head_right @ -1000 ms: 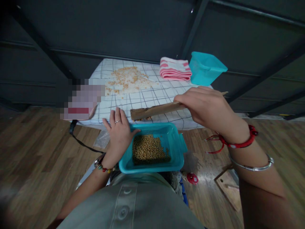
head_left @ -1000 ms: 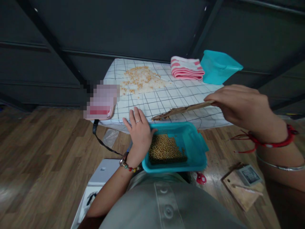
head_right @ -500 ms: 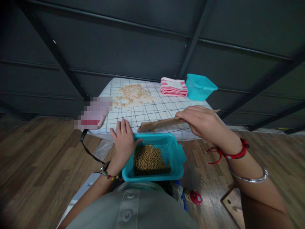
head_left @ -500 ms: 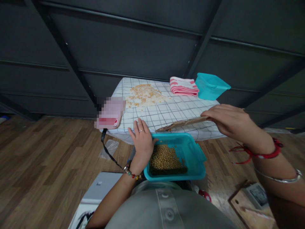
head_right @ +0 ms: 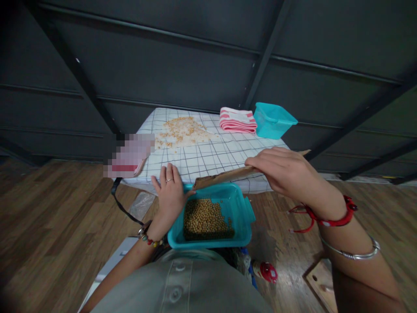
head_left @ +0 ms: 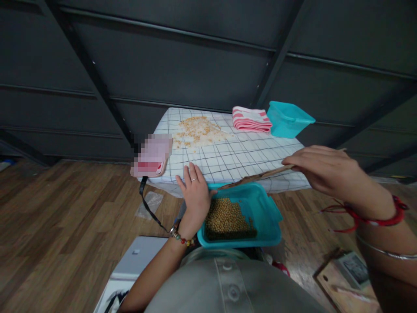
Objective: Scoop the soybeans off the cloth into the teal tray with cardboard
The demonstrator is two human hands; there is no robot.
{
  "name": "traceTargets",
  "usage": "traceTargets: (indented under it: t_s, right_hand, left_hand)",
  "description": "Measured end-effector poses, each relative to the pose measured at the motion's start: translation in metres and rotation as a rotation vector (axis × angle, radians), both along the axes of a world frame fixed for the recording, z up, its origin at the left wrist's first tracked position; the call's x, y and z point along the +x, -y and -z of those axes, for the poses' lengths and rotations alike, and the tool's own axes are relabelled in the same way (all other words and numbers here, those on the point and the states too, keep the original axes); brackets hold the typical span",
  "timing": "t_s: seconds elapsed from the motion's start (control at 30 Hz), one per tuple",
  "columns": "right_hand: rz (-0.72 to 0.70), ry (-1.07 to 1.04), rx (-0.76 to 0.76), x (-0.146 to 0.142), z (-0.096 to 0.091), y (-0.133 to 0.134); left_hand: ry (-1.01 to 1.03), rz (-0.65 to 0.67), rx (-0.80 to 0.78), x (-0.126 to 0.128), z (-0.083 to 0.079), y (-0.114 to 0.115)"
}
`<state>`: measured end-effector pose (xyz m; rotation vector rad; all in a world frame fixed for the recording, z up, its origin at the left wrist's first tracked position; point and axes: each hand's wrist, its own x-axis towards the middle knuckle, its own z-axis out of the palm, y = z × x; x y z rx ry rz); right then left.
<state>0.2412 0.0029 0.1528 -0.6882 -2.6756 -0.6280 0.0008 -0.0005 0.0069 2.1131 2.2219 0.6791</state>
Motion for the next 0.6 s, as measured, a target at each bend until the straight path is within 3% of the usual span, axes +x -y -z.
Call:
traceTargets:
  t_s: [0.23, 0.47, 0.6]
  right_hand:
    - [0.057, -0.035, 0.152, -0.003, -0.005, -0.011]
    - [0.146, -0.246, 0.243, -0.023, 0.012, -0.070]
    - [0.073, -0.299, 0.249, -0.048, 0.025, -0.086]
  left_hand:
    - [-0.036, -0.012, -0.028, 0.001, -0.001, 0.000]
    - [-0.088, -0.041, 0.003, 0.002, 0.000, 0.001]
    - [-0.116, -0.067, 0.051, 0.002, 0.012, -0.002]
